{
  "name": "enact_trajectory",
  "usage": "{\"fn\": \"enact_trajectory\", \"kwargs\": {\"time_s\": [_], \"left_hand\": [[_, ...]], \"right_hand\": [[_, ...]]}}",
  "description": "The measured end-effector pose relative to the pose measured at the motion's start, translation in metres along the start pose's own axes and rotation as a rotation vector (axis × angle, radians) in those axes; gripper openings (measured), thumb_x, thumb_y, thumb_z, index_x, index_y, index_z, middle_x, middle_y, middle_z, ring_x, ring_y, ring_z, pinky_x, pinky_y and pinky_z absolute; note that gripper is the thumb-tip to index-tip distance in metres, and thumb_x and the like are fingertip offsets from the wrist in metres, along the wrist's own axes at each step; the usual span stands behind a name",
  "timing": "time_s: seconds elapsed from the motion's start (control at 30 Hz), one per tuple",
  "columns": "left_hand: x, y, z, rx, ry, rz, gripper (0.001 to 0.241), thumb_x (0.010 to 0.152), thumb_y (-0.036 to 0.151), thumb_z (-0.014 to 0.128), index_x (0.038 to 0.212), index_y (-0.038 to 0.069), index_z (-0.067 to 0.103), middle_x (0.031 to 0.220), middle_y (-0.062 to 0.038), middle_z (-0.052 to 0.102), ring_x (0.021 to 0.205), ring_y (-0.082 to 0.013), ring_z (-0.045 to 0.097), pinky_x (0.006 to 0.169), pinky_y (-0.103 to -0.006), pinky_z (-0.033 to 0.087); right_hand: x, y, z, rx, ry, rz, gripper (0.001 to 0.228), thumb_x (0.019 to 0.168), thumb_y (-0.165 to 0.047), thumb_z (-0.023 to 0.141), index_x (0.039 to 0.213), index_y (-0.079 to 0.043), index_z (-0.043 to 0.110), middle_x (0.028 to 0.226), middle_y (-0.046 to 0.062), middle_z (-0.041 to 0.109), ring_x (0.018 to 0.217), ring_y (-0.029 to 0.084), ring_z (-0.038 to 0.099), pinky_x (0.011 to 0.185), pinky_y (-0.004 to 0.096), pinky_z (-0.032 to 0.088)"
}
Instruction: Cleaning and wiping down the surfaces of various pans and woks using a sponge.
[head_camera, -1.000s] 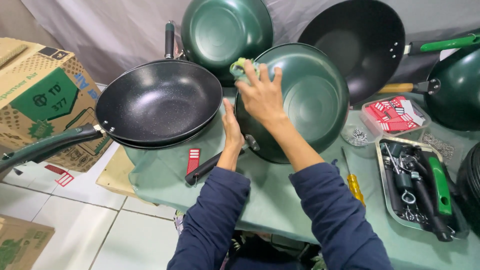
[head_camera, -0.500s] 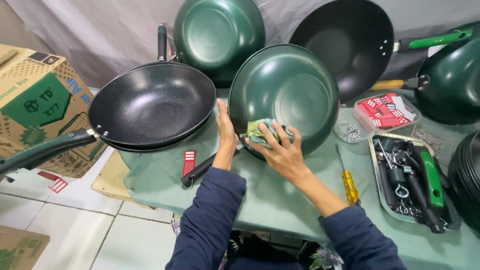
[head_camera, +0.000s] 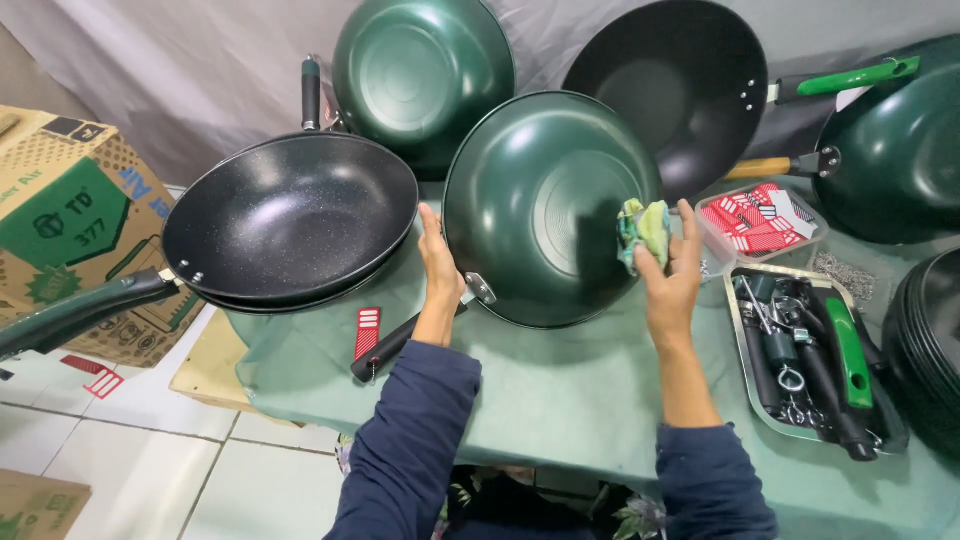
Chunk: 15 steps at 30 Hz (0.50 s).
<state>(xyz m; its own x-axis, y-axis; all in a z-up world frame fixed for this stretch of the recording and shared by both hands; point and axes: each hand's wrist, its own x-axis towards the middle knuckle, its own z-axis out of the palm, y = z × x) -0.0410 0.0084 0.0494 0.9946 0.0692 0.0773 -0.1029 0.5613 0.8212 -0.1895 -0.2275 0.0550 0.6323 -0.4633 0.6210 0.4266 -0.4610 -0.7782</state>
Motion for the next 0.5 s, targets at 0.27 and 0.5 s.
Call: {"fn": "enact_trajectory", "kwargs": {"time_s": [0.27,0.5], "left_hand": [[-0.017,0.023,0.017,0.003,-0.014,0.002,0.057,0.101,0.062,0.044,0.074,0.016,0.064,0.068,0.002,0.060,0.065,-0.0067,0.063,0.065,-0.0194,0.056],[-0.024,0.032,0.021,-0.007,-0.018,0.004,0.056,0.101,0.061,0.044,0.077,0.016,0.066,0.069,0.003,0.062,0.066,-0.0067,0.064,0.066,-0.0202,0.057]], "right_hand": [[0.017,0.036,-0.008,0.429,-0.013,0.307,0.042,0.101,-0.024,0.056,0.137,-0.004,0.062,0.123,0.015,0.069,0.112,0.019,0.066,0.100,0.038,0.054],[-0.004,0.008,0.035,-0.501,0.054,-0.506,0.045,0.086,-0.011,0.081,0.130,-0.007,0.072,0.147,0.019,0.051,0.131,0.036,0.052,0.111,0.048,0.041]]}}
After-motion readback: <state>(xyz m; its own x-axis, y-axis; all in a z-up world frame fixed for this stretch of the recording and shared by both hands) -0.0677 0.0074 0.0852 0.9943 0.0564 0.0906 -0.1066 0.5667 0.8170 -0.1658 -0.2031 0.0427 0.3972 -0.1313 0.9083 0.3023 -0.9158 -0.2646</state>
